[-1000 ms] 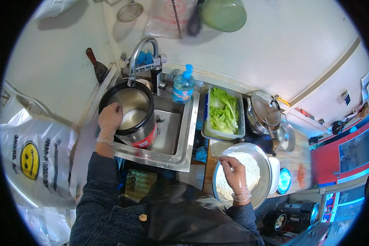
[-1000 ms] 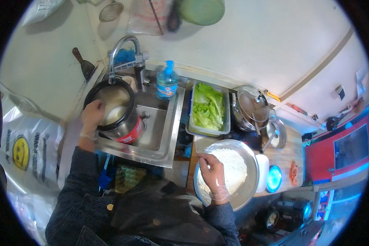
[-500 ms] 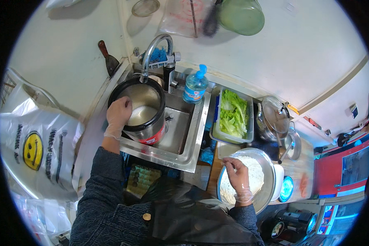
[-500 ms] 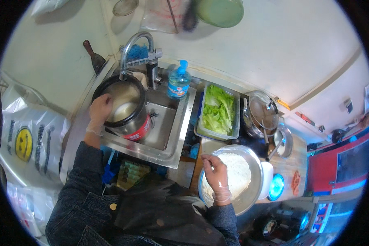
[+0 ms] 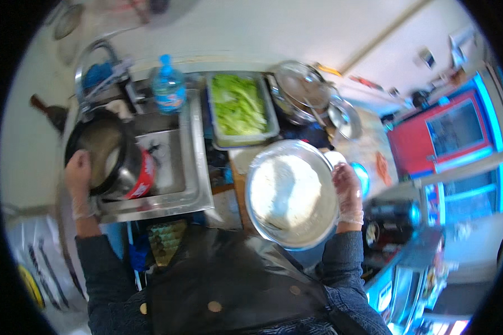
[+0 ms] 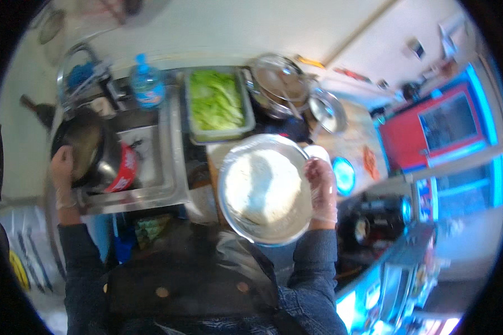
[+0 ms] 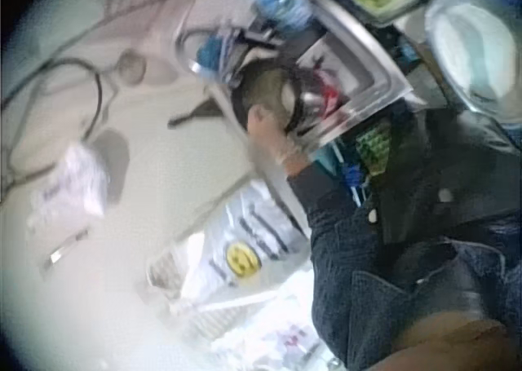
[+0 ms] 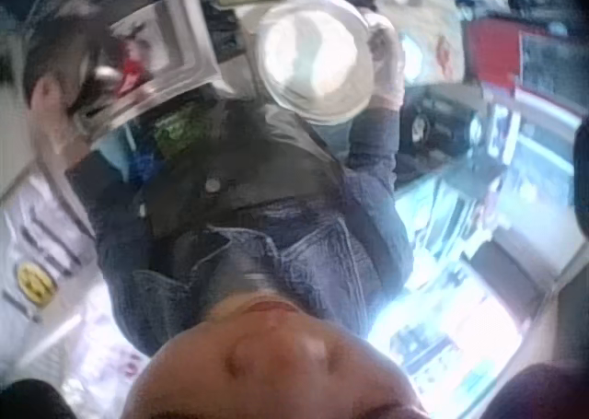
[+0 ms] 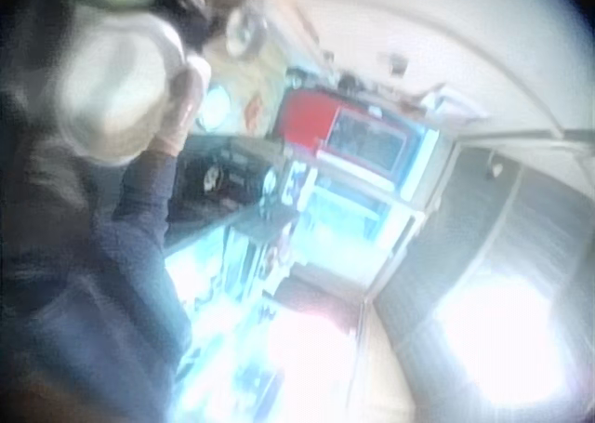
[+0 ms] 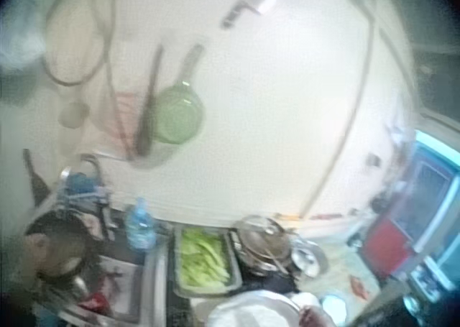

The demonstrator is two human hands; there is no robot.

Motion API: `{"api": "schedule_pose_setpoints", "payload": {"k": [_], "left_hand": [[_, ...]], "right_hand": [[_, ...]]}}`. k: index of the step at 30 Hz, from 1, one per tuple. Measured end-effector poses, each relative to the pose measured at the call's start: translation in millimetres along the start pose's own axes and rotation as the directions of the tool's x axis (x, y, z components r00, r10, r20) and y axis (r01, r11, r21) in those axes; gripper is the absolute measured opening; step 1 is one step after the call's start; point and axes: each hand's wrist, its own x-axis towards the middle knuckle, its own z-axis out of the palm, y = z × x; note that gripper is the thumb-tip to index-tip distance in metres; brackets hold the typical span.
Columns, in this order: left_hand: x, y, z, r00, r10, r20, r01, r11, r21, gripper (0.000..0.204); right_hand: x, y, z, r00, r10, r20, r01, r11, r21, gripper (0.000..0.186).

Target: The person fries food items in a deep fryer using a yellow-handled slotted spoon, then transfers them to a metal tray. Later, the person washes a rice cooker pot at a sink, rinses it, and adds rice from a bowl into the pot.

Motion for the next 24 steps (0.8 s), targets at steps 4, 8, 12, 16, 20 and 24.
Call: {"api": "schedule_pose_setpoints", "payload": {"k": [4,8,12,16,20,24], "left_hand": [[4.1,-9.6,0.1,0.998,0.065,-0.016,-0.065,0.998,0.007,0.024],[10.4,-19.8,4.5,0.999,0.019,0.035,-0.019,1.000,-0.010,0.023],[14.4,-27.4,7.5,0.995,0.096,0.005,-0.095,0.989,-0.114,0.022],[13.4,-21.4,6.2,0.999,-0.005,0.038,0.004,1.000,0.024,0.022],[9.0,-6.5,1.1,1.000,0.003,0.009,-0.003,1.000,0.025,0.021],[1.9,7.7,-6.2,0.999,0.035,0.008,-0.035,0.999,-0.013,0.020]], "right_hand": [[-18.1,28.5,-154.7,0.697,-0.050,-0.715,0.166,0.982,0.093,0.019],[-64.4,129.2,-247.4,0.496,0.125,-0.859,-0.376,0.923,-0.083,0.016],[-63.7,187.3,-254.4,0.563,-0.027,-0.826,-0.458,0.821,-0.340,0.015],[-42.6,166.7,-225.1,0.584,-0.163,-0.795,-0.273,0.883,-0.382,0.020],[-33.4,143.1,-180.4,0.482,-0.326,-0.813,-0.391,0.751,-0.533,0.022],[-32.5,136.0,-164.4,0.451,-0.334,-0.828,-0.326,0.801,-0.501,0.023]]}}
